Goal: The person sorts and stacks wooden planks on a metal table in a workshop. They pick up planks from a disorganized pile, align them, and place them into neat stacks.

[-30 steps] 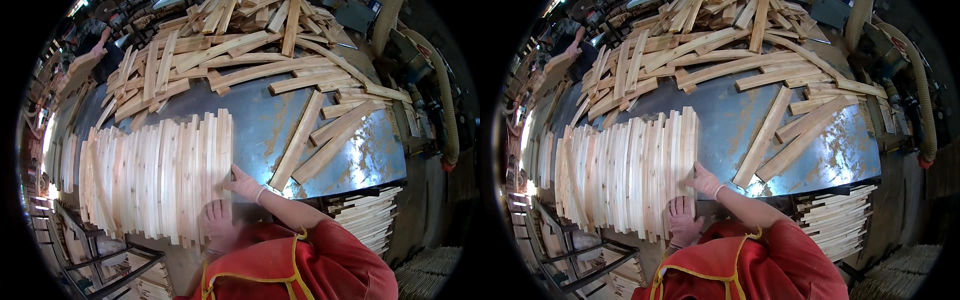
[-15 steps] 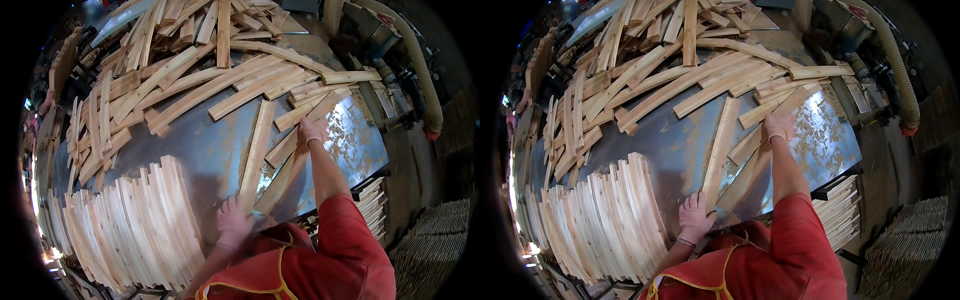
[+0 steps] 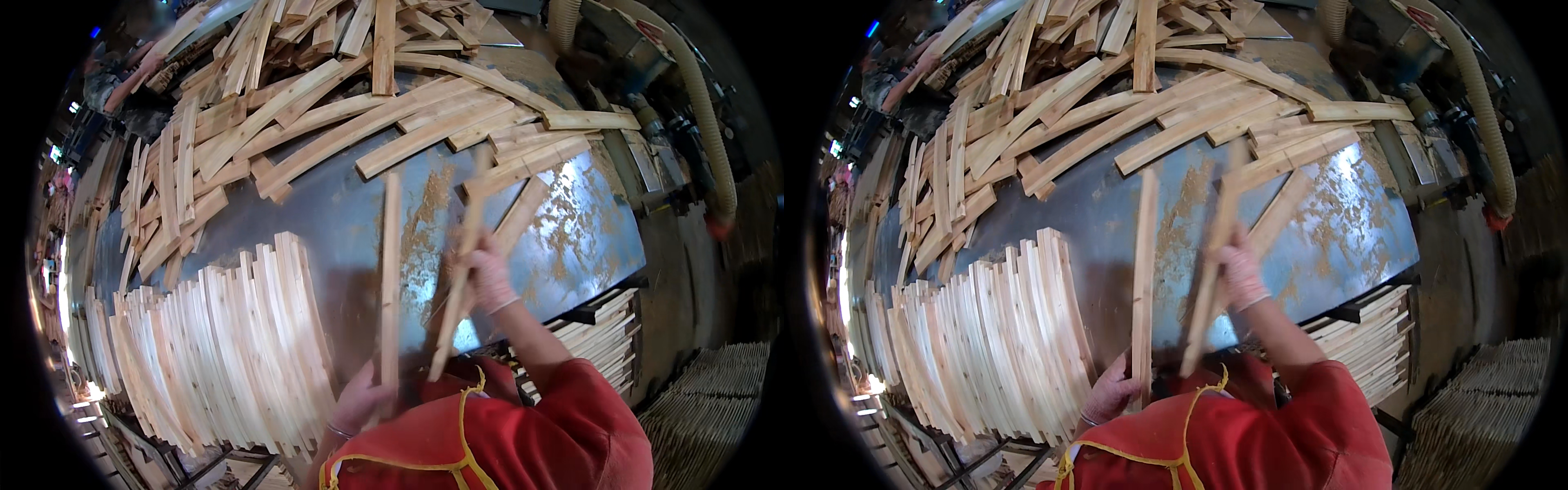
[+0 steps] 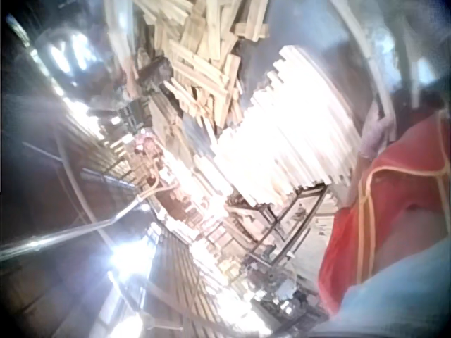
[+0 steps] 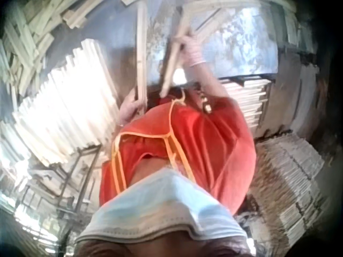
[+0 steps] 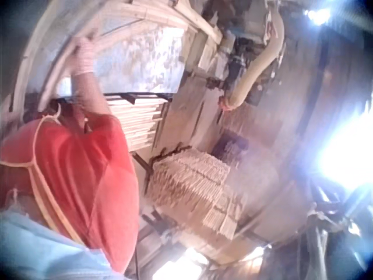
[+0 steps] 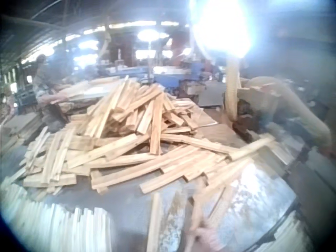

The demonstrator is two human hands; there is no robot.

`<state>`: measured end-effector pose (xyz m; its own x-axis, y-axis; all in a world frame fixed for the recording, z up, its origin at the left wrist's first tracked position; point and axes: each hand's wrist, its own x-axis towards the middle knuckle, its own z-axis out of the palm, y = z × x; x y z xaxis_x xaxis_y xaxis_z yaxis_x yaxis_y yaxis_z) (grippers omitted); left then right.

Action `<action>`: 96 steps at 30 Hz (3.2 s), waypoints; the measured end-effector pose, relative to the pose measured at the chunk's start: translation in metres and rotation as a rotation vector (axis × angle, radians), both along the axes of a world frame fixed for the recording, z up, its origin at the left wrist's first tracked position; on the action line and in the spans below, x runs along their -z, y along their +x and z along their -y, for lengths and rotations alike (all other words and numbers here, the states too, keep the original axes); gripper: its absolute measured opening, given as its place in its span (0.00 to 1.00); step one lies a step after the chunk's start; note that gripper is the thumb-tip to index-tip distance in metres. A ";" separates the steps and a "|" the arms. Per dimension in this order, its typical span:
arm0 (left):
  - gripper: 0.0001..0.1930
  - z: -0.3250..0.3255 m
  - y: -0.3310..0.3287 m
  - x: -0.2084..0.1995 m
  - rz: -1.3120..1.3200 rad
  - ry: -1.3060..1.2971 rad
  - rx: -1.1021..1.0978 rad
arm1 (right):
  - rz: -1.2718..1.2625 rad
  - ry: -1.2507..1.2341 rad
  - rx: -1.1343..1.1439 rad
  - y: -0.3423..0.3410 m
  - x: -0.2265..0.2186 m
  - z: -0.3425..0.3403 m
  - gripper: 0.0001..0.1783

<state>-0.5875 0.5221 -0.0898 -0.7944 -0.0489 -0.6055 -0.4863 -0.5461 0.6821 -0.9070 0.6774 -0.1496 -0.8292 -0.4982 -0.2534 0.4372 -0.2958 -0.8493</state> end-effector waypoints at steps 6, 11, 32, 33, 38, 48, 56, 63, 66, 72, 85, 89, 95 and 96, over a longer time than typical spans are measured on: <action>0.42 -0.010 0.084 -0.003 0.253 -0.908 0.323 | -0.155 0.670 -0.932 0.118 0.026 0.098 0.30; 0.44 -0.025 0.115 0.012 0.311 -1.586 0.349 | -0.812 0.662 -1.348 0.168 -0.013 0.147 0.27; 0.51 -0.047 -0.112 0.046 -0.012 -1.520 0.788 | -1.510 1.612 -0.565 -0.196 -0.007 0.008 0.29; 0.50 -0.044 -0.112 0.047 0.018 -1.477 0.827 | -1.517 1.761 -0.592 -0.210 0.002 0.013 0.29; 0.43 -0.027 -0.052 0.010 -0.008 -0.868 0.487 | -1.518 1.692 -0.785 -0.226 -0.016 0.029 0.22; 0.32 -0.039 0.058 0.029 0.372 -1.874 -0.046 | -0.736 1.112 -0.975 -0.135 -0.051 0.102 0.29; 0.41 -0.079 0.201 0.061 0.816 -1.724 -0.589 | -0.340 0.882 -0.987 0.077 -0.024 0.171 0.33; 0.34 -0.033 0.290 0.084 0.150 -0.088 -1.708 | -0.147 0.519 -0.808 0.168 0.015 0.131 0.41; 0.30 -0.059 0.267 0.091 0.062 -0.025 -1.628 | -0.256 0.570 -0.615 0.150 0.029 0.133 0.41; 0.24 -0.101 0.242 0.077 0.332 -0.388 -0.685 | -0.071 0.332 -0.484 0.092 0.036 0.136 0.43; 0.57 0.136 0.042 0.064 0.907 -1.109 -0.109 | -0.606 0.978 -1.050 0.046 -0.015 0.201 0.47; 0.54 0.131 0.042 0.042 0.734 -0.899 -0.419 | -0.478 0.755 -0.936 0.057 -0.023 0.192 0.45; 0.51 0.131 0.039 -0.082 0.244 -0.994 -0.728 | -0.497 0.575 -0.509 0.064 -0.133 0.170 0.30; 0.50 0.131 0.042 -0.109 0.132 -1.076 -0.787 | -0.650 0.390 -0.462 0.067 -0.161 0.166 0.30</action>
<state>-0.5453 0.3910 0.0192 -0.2740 -0.9606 -0.0471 -0.3880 0.0656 0.9193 -0.8403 0.5118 0.0113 -0.6059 -0.7952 -0.0236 -0.1629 0.1530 -0.9747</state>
